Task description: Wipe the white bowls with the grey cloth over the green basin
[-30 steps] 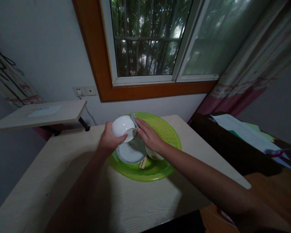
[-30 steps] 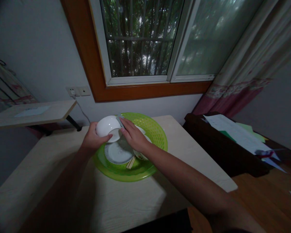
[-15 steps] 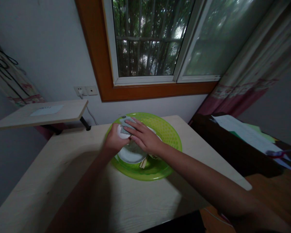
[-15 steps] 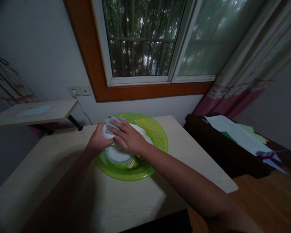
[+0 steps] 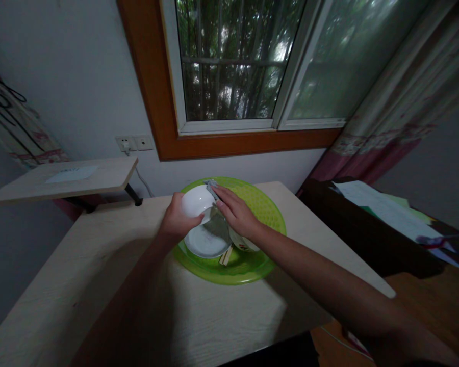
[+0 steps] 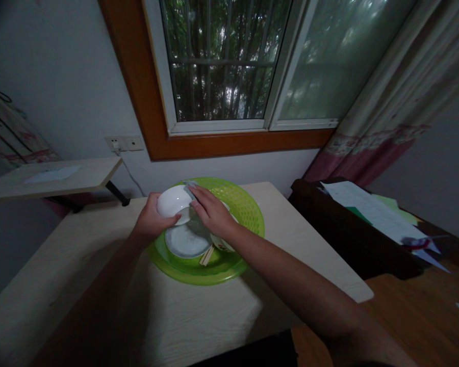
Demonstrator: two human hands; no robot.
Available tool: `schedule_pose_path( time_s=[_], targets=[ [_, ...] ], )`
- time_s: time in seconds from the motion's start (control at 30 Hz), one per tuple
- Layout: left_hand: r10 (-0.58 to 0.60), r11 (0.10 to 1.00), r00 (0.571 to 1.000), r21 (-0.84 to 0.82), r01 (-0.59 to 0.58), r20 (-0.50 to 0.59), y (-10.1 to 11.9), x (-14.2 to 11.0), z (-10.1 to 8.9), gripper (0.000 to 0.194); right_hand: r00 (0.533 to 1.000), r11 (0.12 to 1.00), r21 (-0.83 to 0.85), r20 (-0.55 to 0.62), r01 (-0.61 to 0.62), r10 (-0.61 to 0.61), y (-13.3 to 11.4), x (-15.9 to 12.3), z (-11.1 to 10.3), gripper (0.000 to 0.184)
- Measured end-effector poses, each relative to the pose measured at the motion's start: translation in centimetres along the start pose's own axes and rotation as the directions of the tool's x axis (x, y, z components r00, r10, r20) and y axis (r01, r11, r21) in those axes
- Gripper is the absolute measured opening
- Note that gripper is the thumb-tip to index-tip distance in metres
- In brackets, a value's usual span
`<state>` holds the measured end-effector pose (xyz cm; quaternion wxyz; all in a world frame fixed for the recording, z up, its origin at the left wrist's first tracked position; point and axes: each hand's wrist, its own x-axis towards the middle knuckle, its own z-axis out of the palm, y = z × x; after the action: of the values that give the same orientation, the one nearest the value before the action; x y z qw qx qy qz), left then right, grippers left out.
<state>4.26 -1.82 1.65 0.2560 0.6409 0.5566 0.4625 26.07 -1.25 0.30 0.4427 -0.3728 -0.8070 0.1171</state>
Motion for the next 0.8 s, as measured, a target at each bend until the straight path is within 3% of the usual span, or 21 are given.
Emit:
schedule_pose_path(
  time_s=[0.1, 0.2, 0.3, 0.4, 0.53, 0.63, 0.8],
  targets=[
    [0.034, 0.999, 0.999, 0.008, -0.034, 0.019, -0.1, -0.1, 0.2, 0.056, 0.991, 0.99, -0.058, 0.061, 0.126, -0.122, -1.1, 0.0, 0.0, 0.052],
    [0.067, 0.998, 0.996, 0.002, -0.067, 0.056, -0.1, 0.0, 0.1, 0.056, 0.946, 0.951, -0.083, 0.155, 0.299, -0.285, -2.2, 0.2, 0.1, 0.054],
    [0.092, 0.996, 0.993, -0.018, -0.091, 0.078, -0.2, 0.0, 0.1, 0.056, 0.922, 0.933, -0.083, 0.206, 0.349, -0.327, -2.8, 0.4, 0.2, 0.053],
    [0.096, 0.995, 0.994, 0.018, -0.097, 0.048, -0.7, 0.1, 0.2, 0.055, 0.95, 0.959, -0.065, 0.17, 0.277, -0.263, -2.5, 0.4, 0.1, 0.052],
    [0.063, 0.997, 0.998, 0.032, -0.063, 0.0, -1.1, 0.1, 0.4, 0.057, 0.993, 0.996, -0.001, 0.075, 0.088, -0.087, -1.2, 0.2, 0.1, 0.051],
    [0.007, 0.999, 1.0, 0.043, -0.007, -0.011, -0.9, 0.2, 0.2, 0.06, 0.999, 0.998, 0.055, 0.039, -0.02, 0.018, -0.1, 0.1, 0.2, 0.054],
    [-0.025, 0.998, 1.0, 0.055, 0.024, 0.019, -0.5, 0.2, -0.2, 0.06, 0.997, 0.993, 0.1, 0.028, -0.069, 0.067, 0.5, 0.1, 0.3, 0.06]
  ],
)
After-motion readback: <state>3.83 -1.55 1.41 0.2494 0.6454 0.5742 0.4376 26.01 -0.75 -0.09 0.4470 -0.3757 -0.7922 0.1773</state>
